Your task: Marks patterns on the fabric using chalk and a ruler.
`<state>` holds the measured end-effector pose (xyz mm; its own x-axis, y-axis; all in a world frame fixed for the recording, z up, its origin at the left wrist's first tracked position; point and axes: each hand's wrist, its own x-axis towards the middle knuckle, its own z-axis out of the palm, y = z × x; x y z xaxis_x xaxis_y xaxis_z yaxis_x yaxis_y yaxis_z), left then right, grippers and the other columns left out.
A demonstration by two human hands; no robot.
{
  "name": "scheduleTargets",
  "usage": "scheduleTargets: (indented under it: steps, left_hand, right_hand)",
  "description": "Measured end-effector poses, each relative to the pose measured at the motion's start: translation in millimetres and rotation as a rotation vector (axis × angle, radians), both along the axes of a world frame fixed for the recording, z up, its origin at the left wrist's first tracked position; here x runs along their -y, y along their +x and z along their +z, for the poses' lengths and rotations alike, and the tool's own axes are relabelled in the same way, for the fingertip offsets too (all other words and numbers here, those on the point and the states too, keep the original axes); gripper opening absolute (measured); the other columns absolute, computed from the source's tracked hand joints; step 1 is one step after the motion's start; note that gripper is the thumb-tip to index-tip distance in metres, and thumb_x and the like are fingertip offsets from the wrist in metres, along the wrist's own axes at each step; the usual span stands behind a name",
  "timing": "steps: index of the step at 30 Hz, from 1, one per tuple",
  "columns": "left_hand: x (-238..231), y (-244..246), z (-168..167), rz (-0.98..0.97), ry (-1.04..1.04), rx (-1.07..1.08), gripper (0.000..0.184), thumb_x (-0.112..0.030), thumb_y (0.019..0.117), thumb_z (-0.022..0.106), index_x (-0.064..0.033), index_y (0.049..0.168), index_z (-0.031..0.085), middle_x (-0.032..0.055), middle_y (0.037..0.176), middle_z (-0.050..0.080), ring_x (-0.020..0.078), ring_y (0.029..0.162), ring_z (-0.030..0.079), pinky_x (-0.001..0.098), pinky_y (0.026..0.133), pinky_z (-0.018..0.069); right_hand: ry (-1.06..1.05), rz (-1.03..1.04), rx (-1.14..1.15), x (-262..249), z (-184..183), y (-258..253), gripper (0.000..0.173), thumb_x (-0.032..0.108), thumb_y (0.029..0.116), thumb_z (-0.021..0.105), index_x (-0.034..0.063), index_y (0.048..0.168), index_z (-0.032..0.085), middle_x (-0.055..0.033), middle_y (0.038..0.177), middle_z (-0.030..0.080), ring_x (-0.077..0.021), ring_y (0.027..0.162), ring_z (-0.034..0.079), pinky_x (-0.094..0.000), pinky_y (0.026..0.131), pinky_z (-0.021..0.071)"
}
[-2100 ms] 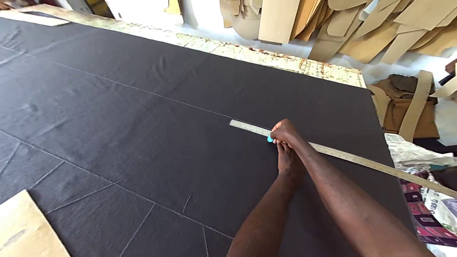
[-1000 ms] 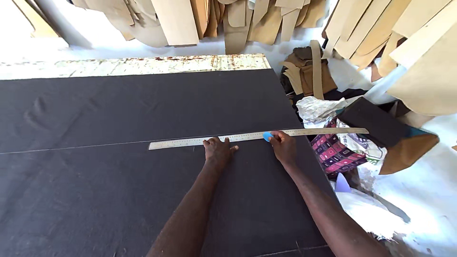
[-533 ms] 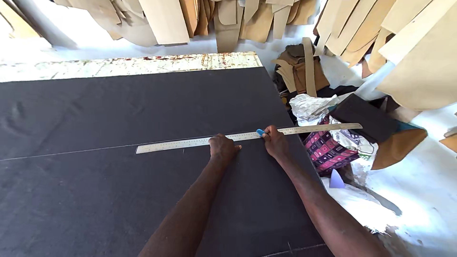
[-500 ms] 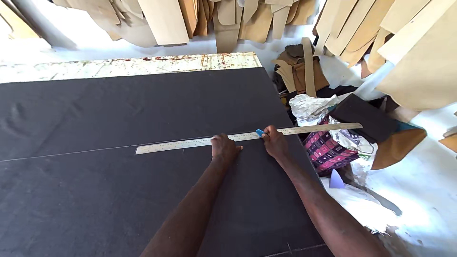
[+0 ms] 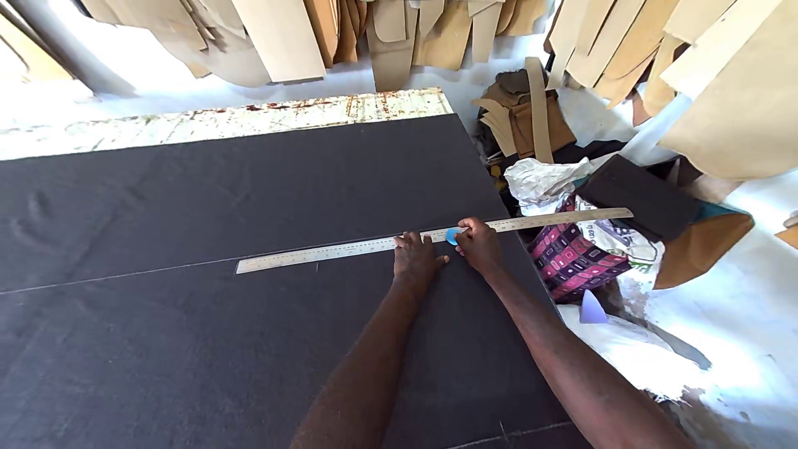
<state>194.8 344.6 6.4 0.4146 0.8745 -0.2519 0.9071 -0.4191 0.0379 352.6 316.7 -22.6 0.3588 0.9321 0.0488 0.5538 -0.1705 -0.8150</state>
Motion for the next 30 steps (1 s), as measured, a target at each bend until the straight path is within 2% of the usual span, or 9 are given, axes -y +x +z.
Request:
scheduleTargets:
  steps: [3,5,9,11,19,24,28,30]
  left_hand:
    - [0,-2,-4,-0.001,0.01,0.022,0.084,-0.07,0.0967,0.049,-0.0072,0.151,0.047,0.0288,0.151,0.043,0.0502,0.14,0.041,0.063,0.104,0.0453]
    - [0,-2,-3,-0.006,0.0,0.033,0.084,-0.069,0.0971,0.05,-0.0061,0.152,0.045,0.0296,0.151,0.043,0.051,0.141,0.04,0.0641,0.106,0.0435]
    - [3,-3,-1,-0.017,0.006,0.033,0.083,-0.068,0.0981,0.049,-0.0039,0.152,0.045,0.0303,0.151,0.043,0.0512,0.141,0.04,0.0641,0.107,0.0422]
    - [4,-3,-1,-0.011,0.007,0.018,0.084,-0.068,0.0984,0.048,-0.0045,0.154,0.043,0.0298,0.152,0.042,0.0508,0.141,0.04,0.0626,0.106,0.0445]
    - [6,-2,-4,0.01,0.018,0.031,0.087,-0.069,0.0972,0.049,-0.0042,0.154,0.042,0.0305,0.153,0.04,0.0521,0.143,0.036,0.0627,0.106,0.0438]
    - [6,-3,-4,0.003,0.01,0.032,0.086,-0.068,0.0981,0.048,-0.0042,0.154,0.041,0.0301,0.154,0.039,0.0507,0.145,0.035,0.0629,0.11,0.0401]
    - [7,-3,-2,-0.004,0.016,0.025,0.085,-0.067,0.0984,0.049,-0.0032,0.153,0.042,0.0305,0.152,0.041,0.0501,0.144,0.036,0.062,0.11,0.0408]
    - [7,-3,-3,-0.002,0.011,0.038,0.086,-0.068,0.098,0.049,-0.0035,0.154,0.042,0.0306,0.153,0.04,0.0503,0.145,0.035,0.063,0.112,0.039]
  right_hand:
    - [-0.047,0.047,0.132,-1,7,-1,0.023,0.016,0.0984,0.064,0.0044,0.117,0.071,-0.0124,0.091,0.073,-0.0255,0.08,0.073,-0.0486,0.078,0.0607]
    - [-0.051,0.073,0.224,0,11,-4,0.021,0.016,0.0972,0.063,0.005,0.112,0.073,-0.0147,0.092,0.072,-0.0308,0.085,0.071,-0.0543,0.08,0.0572]
    - [-0.037,0.036,0.292,3,12,-13,0.017,0.016,0.0941,0.064,0.0051,0.105,0.072,-0.0138,0.085,0.071,-0.0327,0.082,0.07,-0.0554,0.074,0.0557]
    - [-0.025,0.019,0.285,4,12,-17,0.016,0.015,0.0938,0.064,0.0046,0.104,0.071,-0.0134,0.083,0.07,-0.032,0.08,0.069,-0.0544,0.073,0.0554]
    - [0.09,-0.092,0.248,12,-3,-23,0.015,0.013,0.0942,0.065,0.0039,0.104,0.072,-0.0127,0.08,0.07,-0.0279,0.073,0.069,-0.0501,0.069,0.0567]
    - [0.087,-0.046,0.33,11,-2,-25,0.015,0.014,0.0948,0.064,0.0045,0.103,0.071,-0.0127,0.083,0.071,-0.0296,0.077,0.07,-0.0521,0.071,0.0571]
    - [0.0,0.068,0.497,11,14,-28,0.013,0.013,0.0957,0.062,0.004,0.102,0.069,-0.0157,0.09,0.07,-0.0341,0.087,0.07,-0.0538,0.073,0.0563]
    - [-0.213,0.188,0.53,3,40,-23,0.013,0.016,0.0942,0.063,0.0047,0.096,0.069,-0.0167,0.089,0.069,-0.0357,0.088,0.07,-0.0568,0.074,0.055]
